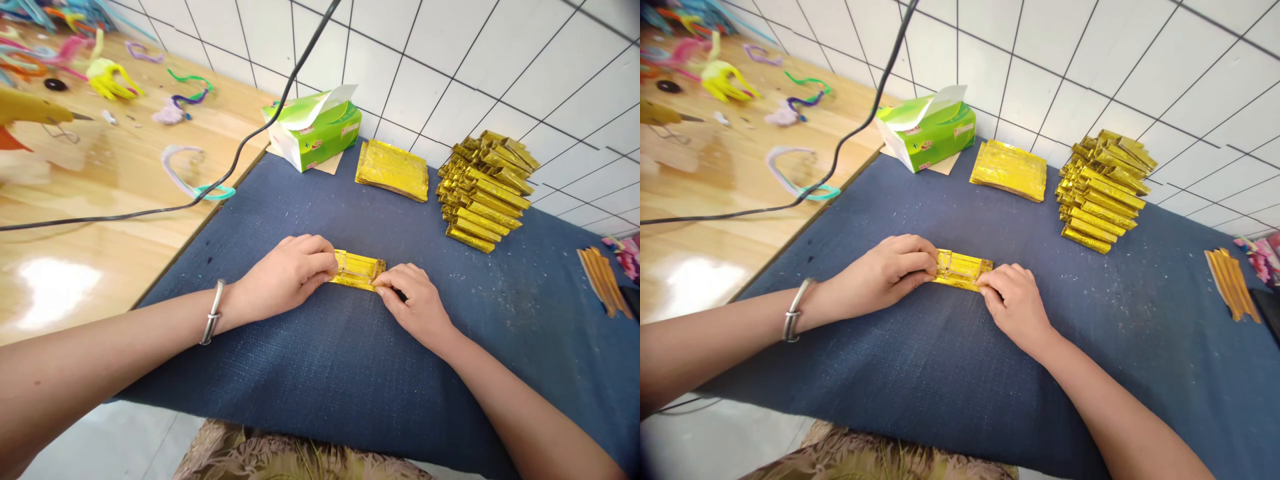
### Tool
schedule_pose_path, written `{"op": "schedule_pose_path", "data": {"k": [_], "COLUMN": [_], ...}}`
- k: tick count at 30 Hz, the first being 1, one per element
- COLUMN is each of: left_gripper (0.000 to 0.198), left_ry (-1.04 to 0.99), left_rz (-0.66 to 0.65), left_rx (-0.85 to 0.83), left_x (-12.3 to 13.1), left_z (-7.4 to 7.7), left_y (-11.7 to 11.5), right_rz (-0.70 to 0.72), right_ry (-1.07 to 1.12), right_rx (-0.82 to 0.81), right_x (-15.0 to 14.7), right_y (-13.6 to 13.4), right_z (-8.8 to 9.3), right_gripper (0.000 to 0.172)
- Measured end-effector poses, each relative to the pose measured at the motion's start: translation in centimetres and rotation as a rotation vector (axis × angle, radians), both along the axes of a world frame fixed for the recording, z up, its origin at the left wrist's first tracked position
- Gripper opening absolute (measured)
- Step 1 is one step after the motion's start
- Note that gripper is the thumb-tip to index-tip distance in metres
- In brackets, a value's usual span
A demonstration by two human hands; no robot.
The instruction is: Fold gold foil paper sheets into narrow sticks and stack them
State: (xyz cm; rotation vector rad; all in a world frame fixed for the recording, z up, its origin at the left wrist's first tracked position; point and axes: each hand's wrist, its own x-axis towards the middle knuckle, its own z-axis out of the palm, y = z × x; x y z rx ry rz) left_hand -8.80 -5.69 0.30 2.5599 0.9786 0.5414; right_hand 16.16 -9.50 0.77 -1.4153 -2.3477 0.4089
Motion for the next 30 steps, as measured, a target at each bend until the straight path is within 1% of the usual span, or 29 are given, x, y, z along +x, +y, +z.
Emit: {"op": "schedule_pose_path", "data": {"k": [4, 7, 11, 15, 20, 24, 26, 30], "left_gripper": [0.02, 0.021, 0.022, 0.024, 0.028, 0.028, 0.026, 0.021], "left_ry": [0.084, 0.148, 0.184, 0.184, 0.224, 0.256, 0.246, 0.222], "left_rz": [-0.037, -0.065, -0.157, -0.227, -0.251, -0.255, -0.25, -0.226], "left_rx": [0.105, 0.161, 0.181, 0.189, 0.272, 0.331, 0.34, 0.357], "left_x": [0.0, -0.1, -0.6, -1.1, -1.0, -0.8, -0.8, -0.7], "left_z": [0.1, 0.4, 0.8, 1.0, 1.2, 1.1, 1.0, 0.5], "left_y": [-0.4, -0.6, -0.3, 0.0, -0.7, -1.0, -0.9, -0.6], "right_rz": [0.009, 0.029, 0.103, 0.171, 0.257, 0.274, 0.258, 0.219], "right_ry": [-0.006, -0.044, -0.164, -0.23, -0.329, -0.39, -0.375, -0.278], "right_rx": [0.042, 0.128, 0.248, 0.326, 0.354, 0.398, 0.391, 0.354], "right_x": [0.1, 0.3, 0.6, 0.8, 0.8, 0.5, 0.6, 0.9], "right_y": [-0.1, -0.3, -0.7, -0.7, -0.8, -1.0, -1.0, -0.8], "right_z": [-0.3, -0.5, -0.1, 0.3, 0.5, 0.6, 0.4, 0.0], "right_gripper": [0.01, 0.013, 0.016, 0.016, 0.019, 0.021, 0.02, 0.017]}}
